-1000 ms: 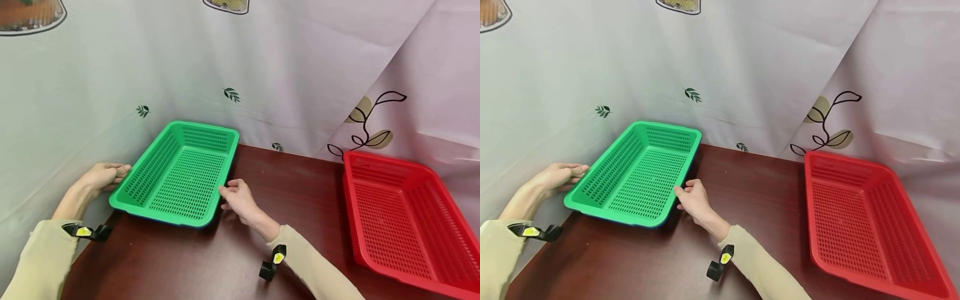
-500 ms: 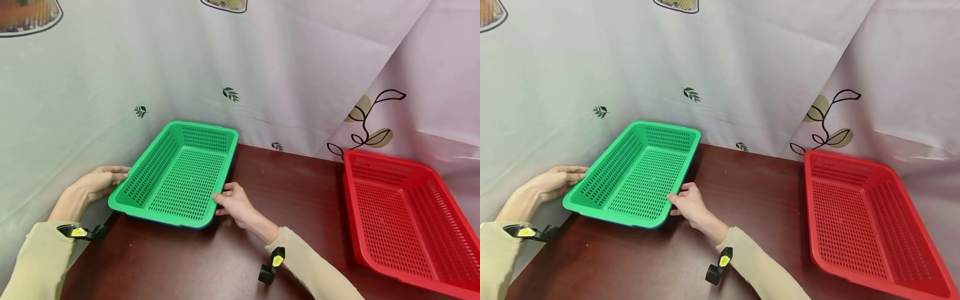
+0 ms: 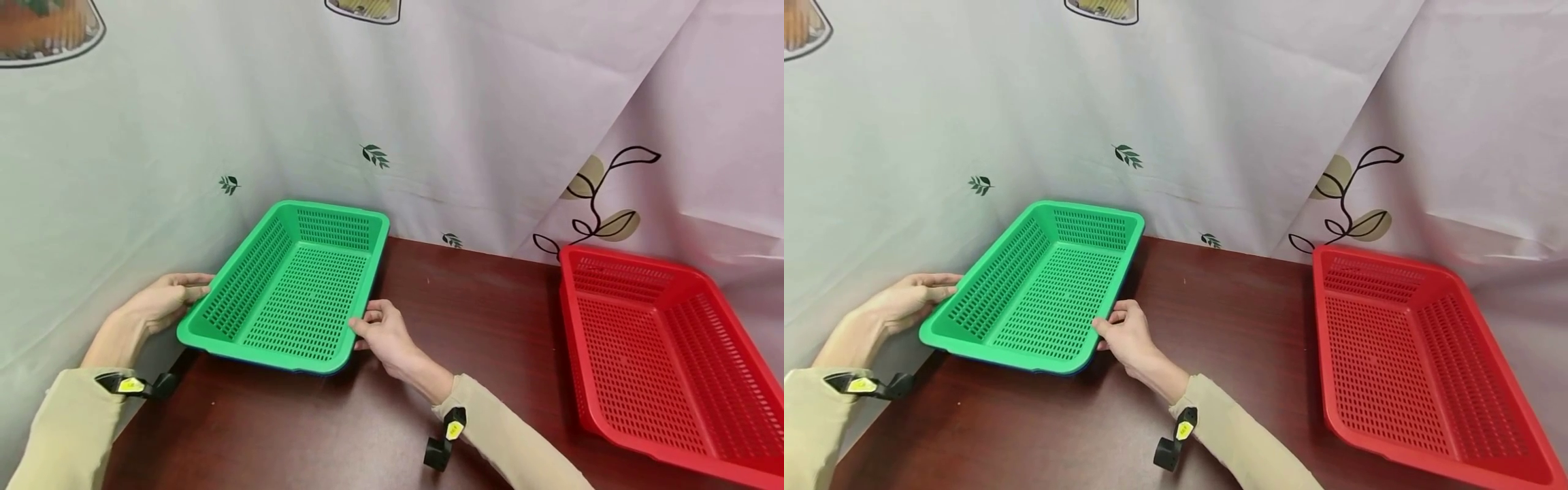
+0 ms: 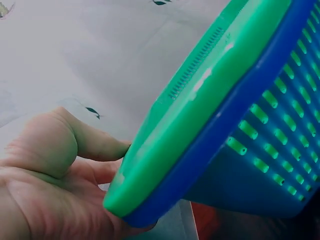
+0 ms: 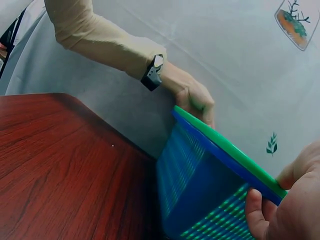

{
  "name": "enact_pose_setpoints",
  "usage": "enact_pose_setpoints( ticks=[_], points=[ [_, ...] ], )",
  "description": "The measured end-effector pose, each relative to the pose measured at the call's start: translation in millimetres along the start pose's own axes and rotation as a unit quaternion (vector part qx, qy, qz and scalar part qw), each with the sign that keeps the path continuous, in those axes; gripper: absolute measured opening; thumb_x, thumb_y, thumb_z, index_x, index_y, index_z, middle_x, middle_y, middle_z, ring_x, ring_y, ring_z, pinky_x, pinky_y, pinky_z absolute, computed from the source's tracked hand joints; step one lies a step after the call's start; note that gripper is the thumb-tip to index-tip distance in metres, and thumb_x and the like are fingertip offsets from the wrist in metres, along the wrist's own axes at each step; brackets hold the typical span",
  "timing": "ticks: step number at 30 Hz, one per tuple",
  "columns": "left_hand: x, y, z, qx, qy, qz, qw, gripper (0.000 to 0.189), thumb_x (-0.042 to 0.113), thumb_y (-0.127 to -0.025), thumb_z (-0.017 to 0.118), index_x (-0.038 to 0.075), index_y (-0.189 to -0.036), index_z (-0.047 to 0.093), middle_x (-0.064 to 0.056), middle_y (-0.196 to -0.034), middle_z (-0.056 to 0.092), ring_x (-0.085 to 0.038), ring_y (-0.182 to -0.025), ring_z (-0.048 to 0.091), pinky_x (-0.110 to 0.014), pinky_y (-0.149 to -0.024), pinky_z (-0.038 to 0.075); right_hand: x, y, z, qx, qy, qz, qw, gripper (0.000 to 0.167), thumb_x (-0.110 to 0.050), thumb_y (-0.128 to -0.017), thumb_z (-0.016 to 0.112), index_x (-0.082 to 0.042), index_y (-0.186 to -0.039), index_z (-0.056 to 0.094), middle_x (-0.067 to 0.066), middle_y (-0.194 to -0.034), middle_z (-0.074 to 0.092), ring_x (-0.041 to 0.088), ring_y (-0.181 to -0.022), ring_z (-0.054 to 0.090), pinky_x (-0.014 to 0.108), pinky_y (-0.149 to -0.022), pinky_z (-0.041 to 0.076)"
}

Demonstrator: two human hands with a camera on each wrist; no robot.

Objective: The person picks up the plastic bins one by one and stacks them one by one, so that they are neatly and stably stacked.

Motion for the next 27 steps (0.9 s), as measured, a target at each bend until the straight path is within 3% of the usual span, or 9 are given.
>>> enact_pose_setpoints(
  ticks=[13, 27],
  points=[
    [4.8, 0.7, 16.0, -0.013, 0.020, 0.011, 0.9997, 0.059, 0.003, -0.106, 0.042, -0.023, -0.147, 0.007, 0.001, -0.103, 0.069, -0.015, -0.089, 0.068, -0.031, -0.076, 0.057, -10, 6.7, -18, -0.008, 0.005, -0.015, 0.9998, 0.035, 0.009, -0.092, 0.062, 0.013, -0.121, 0.043, 0.007, -0.089, 0.044, 0.009, -0.069, 0.055, 0.026, -0.057, 0.052],
    [16.5, 1.1, 51.8, -0.032, 0.039, 0.031, 0.9983, 0.056, 0.003, -0.106, 0.043, -0.022, -0.145, 0.013, -0.002, -0.106, 0.065, -0.015, -0.090, 0.068, -0.032, -0.076, 0.057, -23, 19.3, -56, -0.007, 0.042, -0.018, 0.9989, 0.036, 0.008, -0.092, 0.061, 0.014, -0.124, 0.044, 0.009, -0.092, 0.047, 0.010, -0.072, 0.056, 0.028, -0.061, 0.053]
  ],
)
Point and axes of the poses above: each hand's wrist, its own y-axis away from the middle knuckle, its own z-axis out of the palm, x = y × z, the point moved 3 cm from there along -y, towards the middle knuckle
